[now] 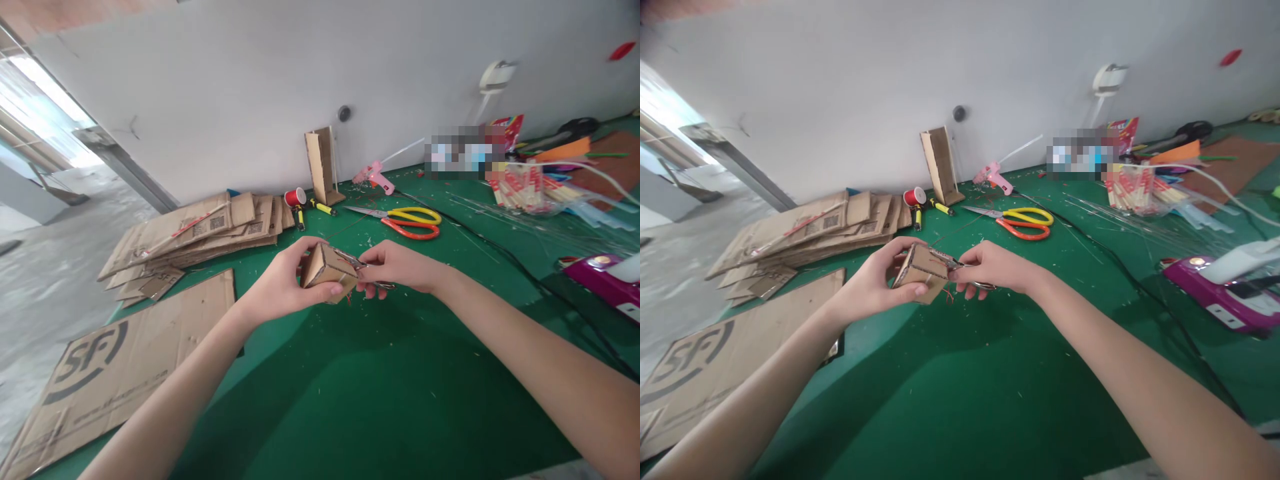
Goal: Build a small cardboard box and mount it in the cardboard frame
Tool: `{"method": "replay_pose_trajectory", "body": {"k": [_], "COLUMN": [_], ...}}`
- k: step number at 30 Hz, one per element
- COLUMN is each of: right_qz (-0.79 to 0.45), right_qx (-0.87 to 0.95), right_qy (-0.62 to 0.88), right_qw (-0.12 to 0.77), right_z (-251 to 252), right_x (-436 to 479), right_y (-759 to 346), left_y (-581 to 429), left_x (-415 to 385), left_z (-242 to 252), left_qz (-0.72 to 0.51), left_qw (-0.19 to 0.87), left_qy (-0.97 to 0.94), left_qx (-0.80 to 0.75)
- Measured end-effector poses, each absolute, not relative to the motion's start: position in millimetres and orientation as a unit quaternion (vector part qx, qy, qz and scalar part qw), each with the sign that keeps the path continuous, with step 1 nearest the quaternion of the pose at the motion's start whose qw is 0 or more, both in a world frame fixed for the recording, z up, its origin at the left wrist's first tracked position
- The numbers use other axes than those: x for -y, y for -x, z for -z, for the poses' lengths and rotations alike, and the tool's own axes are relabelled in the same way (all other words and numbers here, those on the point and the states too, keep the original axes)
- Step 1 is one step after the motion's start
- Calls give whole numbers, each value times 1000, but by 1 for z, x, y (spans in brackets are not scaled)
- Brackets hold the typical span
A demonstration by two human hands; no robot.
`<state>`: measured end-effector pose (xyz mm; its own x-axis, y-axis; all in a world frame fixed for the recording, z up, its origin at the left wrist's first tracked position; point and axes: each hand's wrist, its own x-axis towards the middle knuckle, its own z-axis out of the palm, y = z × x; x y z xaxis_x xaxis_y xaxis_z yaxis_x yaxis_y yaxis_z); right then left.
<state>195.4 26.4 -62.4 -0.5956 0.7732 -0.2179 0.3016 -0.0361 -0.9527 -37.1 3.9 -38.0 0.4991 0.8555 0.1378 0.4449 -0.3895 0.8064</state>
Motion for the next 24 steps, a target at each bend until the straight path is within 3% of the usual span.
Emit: {"method": "replay_pose_trajectory", "body": {"k": [9,17,24], "right_qz": [-582,-310,-255], "right_qx": [694,781,768], "right_qy": [382,512,554], "right_qw": [185,180,194], "right_z": [67,74,73], "right_x": [-31,-28,-24], "right_y": [-197,-191,-185], "left_y": [45,56,56], "left_x": [-18,-29,-27], "left_z": [50,71,74], "left_qz": [-300,-277,-269], "left_qw": [388,370,346], "left_qy": [-770,-801,-816], "left_qx": [-408,-380,-376]}}
